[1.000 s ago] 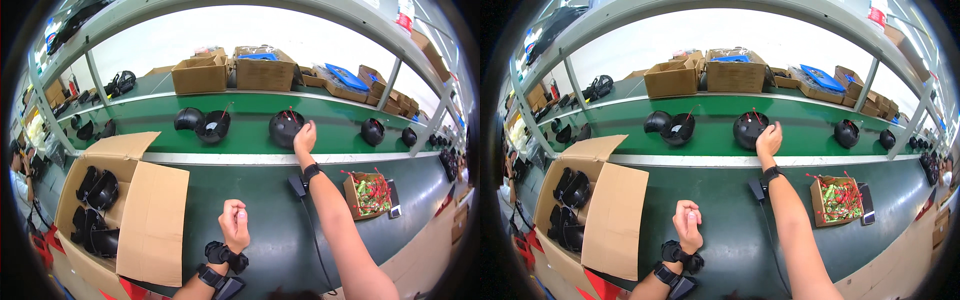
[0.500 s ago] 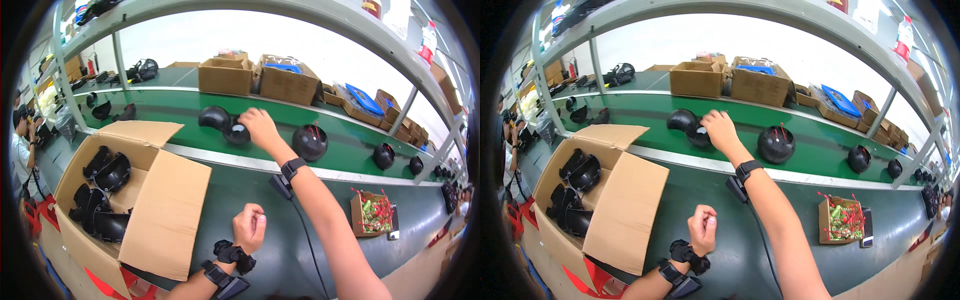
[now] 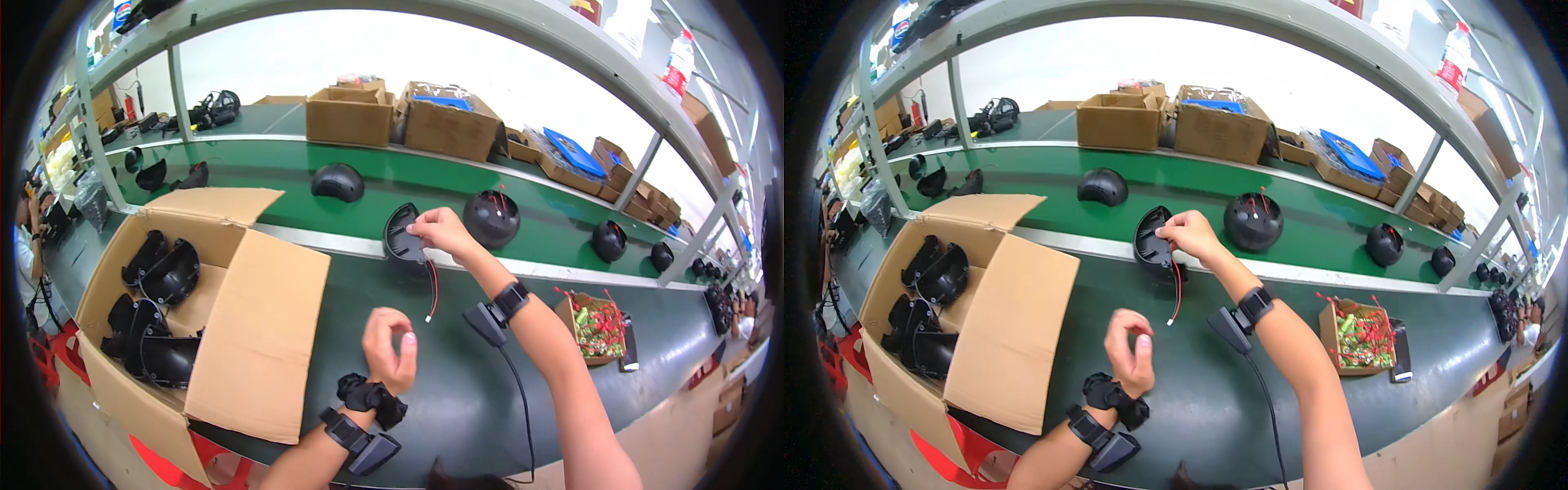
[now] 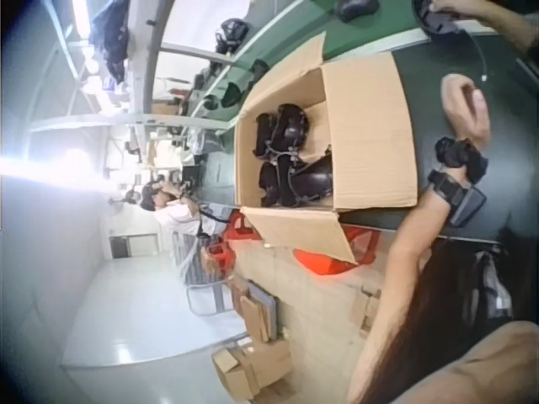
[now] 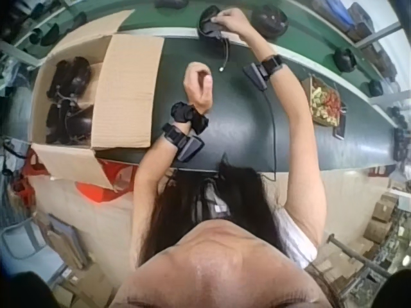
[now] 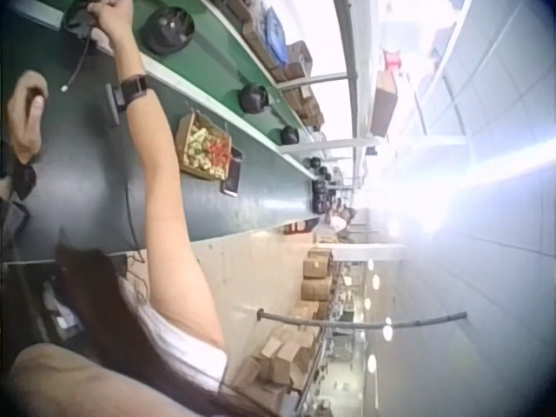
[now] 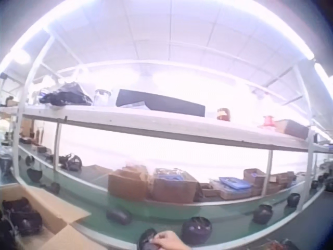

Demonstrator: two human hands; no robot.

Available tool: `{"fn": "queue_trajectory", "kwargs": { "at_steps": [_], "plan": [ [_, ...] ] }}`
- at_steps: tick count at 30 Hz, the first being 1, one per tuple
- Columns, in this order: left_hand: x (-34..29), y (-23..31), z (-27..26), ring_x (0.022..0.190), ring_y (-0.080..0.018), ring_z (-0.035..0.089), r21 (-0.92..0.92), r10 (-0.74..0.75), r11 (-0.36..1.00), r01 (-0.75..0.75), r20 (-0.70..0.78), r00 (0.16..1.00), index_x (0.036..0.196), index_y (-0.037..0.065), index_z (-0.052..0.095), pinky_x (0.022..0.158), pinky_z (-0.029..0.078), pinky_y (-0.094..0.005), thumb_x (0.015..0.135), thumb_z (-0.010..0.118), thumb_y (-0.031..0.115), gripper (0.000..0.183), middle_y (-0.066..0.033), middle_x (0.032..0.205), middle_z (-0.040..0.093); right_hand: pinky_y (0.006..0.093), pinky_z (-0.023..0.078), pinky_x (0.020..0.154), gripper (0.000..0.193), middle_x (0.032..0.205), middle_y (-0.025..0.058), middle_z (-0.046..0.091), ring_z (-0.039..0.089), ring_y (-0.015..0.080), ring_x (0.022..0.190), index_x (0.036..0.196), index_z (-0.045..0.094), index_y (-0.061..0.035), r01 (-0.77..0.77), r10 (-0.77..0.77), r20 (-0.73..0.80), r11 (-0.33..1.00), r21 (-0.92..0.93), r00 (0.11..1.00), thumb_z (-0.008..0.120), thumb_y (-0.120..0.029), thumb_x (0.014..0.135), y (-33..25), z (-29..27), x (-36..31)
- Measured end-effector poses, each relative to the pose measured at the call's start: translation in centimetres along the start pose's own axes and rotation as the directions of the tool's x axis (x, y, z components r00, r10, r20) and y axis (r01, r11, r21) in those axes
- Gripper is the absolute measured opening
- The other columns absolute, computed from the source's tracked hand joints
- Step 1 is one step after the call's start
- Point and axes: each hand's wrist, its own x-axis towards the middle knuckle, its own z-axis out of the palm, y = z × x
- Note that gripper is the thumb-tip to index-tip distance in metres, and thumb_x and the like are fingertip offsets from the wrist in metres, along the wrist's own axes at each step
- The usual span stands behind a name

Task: Assembling electronic components by inserting batteries into plastic shells and connecting wires.

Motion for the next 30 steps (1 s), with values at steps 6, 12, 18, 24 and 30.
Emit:
{"fn": "queue_trajectory", "kwargs": {
  "at_steps": [6,12,18,24,30],
  "plan": [
    [1.0,0.6,-0.6,0.090,-0.0317,0.052,0.002,0.241,0.971,-0.241,-0.033,0.970,0.100,0.000,0.047,0.083,0.042,-0.0418,0.084,0.052,0.023,0.028,-0.0206,0.101,0.055,0.0210,0.041,0.060,0.019,0.070,-0.0061,0.057,0.053,0.0049,0.063,0.076,0.058,-0.0154,-0.390,0.301,0.255,0.785,0.481,0.919,0.064,-0.026,0.090,0.9,0.4,-12.6],
    [1.7,1.8,0.3,0.099,-0.0310,0.058,0.003,0.195,0.977,-0.215,0.411,0.890,0.097,0.004,0.052,0.092,0.039,-0.0461,0.081,0.049,0.009,0.017,-0.0109,0.096,0.067,0.0239,0.046,0.071,0.031,0.098,0.0019,0.061,0.056,0.0068,0.089,0.116,0.055,-0.0051,-0.280,0.267,0.100,0.820,0.499,0.959,0.058,-0.027,0.095,1.6,0.5,-20.9],
    [1.8,4.0,1.0,0.091,-0.0258,0.059,0.018,0.180,0.973,-0.230,0.565,0.805,0.089,0.005,0.062,0.090,0.039,-0.0434,0.066,0.054,-0.001,0.025,-0.0037,0.090,0.066,0.0231,0.043,0.071,0.034,0.089,0.0012,0.056,0.050,0.0073,0.081,0.123,0.050,0.0012,-0.195,0.162,0.136,0.940,0.281,0.977,0.051,-0.023,0.099,0.7,-0.3,-25.2],
    [1.4,4.3,1.1,0.084,-0.0264,0.057,-0.040,0.176,0.981,-0.188,0.588,0.790,0.086,0.004,0.057,0.090,0.038,-0.0450,0.069,0.056,0.010,0.018,-0.0066,0.088,0.068,0.0286,0.045,0.073,0.032,0.088,0.0038,0.058,0.050,0.0085,0.078,0.122,0.052,0.0046,-0.105,0.089,0.080,0.968,0.229,0.993,0.049,-0.016,0.098,0.3,-0.4,-27.7],
    [1.5,3.9,0.8,0.086,-0.0270,0.057,-0.026,0.179,0.979,-0.204,0.591,0.787,0.089,0.004,0.060,0.092,0.037,-0.0447,0.069,0.058,0.012,0.021,-0.0067,0.089,0.067,0.0339,0.049,0.072,0.025,0.083,0.0076,0.056,0.060,0.0215,0.076,0.111,0.062,0.0012,0.075,-0.063,0.040,0.880,-0.470,0.997,0.057,-0.008,0.088,-2.5,-1.2,-28.8]
  ]
}}
